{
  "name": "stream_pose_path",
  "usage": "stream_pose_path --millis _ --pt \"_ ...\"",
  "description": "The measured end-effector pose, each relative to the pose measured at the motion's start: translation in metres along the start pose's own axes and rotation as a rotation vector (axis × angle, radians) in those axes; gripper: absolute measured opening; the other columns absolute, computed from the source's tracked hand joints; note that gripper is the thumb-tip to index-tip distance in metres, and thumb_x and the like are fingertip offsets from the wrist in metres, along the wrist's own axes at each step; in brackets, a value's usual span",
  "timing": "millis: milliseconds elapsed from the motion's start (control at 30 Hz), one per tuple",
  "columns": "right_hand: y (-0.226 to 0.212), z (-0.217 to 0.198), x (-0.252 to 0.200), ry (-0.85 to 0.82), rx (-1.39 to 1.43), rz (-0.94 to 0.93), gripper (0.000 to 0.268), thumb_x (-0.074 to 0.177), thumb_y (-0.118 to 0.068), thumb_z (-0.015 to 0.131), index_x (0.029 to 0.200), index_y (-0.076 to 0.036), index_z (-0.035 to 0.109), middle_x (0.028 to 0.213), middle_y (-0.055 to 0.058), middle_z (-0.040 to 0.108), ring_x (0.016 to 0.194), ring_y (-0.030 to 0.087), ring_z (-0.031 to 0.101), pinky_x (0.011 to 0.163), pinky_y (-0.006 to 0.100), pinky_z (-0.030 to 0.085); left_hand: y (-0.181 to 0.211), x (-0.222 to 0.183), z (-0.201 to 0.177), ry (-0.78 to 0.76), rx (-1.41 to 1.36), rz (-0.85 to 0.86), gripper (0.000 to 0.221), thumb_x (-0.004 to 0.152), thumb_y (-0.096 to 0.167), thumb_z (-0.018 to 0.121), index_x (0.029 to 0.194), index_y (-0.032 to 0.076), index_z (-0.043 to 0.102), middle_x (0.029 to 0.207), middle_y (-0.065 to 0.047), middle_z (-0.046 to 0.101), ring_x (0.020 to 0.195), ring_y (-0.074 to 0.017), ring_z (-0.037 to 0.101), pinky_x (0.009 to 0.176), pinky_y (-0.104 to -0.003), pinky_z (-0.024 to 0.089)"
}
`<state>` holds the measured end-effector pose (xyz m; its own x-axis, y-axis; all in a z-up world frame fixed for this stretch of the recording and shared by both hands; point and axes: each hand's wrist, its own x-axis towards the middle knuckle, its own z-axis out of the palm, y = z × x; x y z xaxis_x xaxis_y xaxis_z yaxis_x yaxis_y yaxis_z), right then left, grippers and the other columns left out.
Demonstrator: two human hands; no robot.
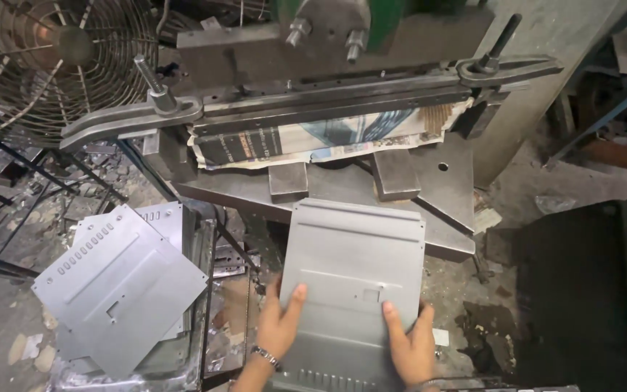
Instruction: Bending the edges of metal sheets using a manual industrial bending machine.
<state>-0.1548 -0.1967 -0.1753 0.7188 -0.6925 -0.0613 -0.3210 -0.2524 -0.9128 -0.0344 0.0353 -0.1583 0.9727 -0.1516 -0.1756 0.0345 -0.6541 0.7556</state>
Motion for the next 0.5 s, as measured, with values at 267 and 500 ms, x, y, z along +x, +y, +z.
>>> stream_pose_path --millis 267,500 --pt "-0.020 0.005 0.040 -0.016 0.209 0.017 0.074 0.084 -0.038 0.077 0.133 0.010 0.046 0.118 0.022 0.068 0.108 0.026 0.066 0.094 0.036 0.053 -0.001 0.038 0.019 0.166 -0.380 0.092 0.098 0.087 0.058 0.067 0.146 -0.013 0.035 0.134 -0.027 0.062 0.123 -0.0317 0.063 0.104 -0.039 0.047" --pt "-0.022 0.003 0.037 0.051 0.089 0.051 0.078 0.080 -0.045 0.079 0.130 0.009 0.054 0.113 0.024 0.072 0.103 0.027 0.069 0.092 0.037 0.053 -0.013 0.082 -0.075 0.415 -0.188 0.095 0.061 0.091 0.049 0.066 0.127 0.001 0.062 0.118 -0.018 0.074 0.113 -0.0275 0.070 0.098 -0.038 0.053"
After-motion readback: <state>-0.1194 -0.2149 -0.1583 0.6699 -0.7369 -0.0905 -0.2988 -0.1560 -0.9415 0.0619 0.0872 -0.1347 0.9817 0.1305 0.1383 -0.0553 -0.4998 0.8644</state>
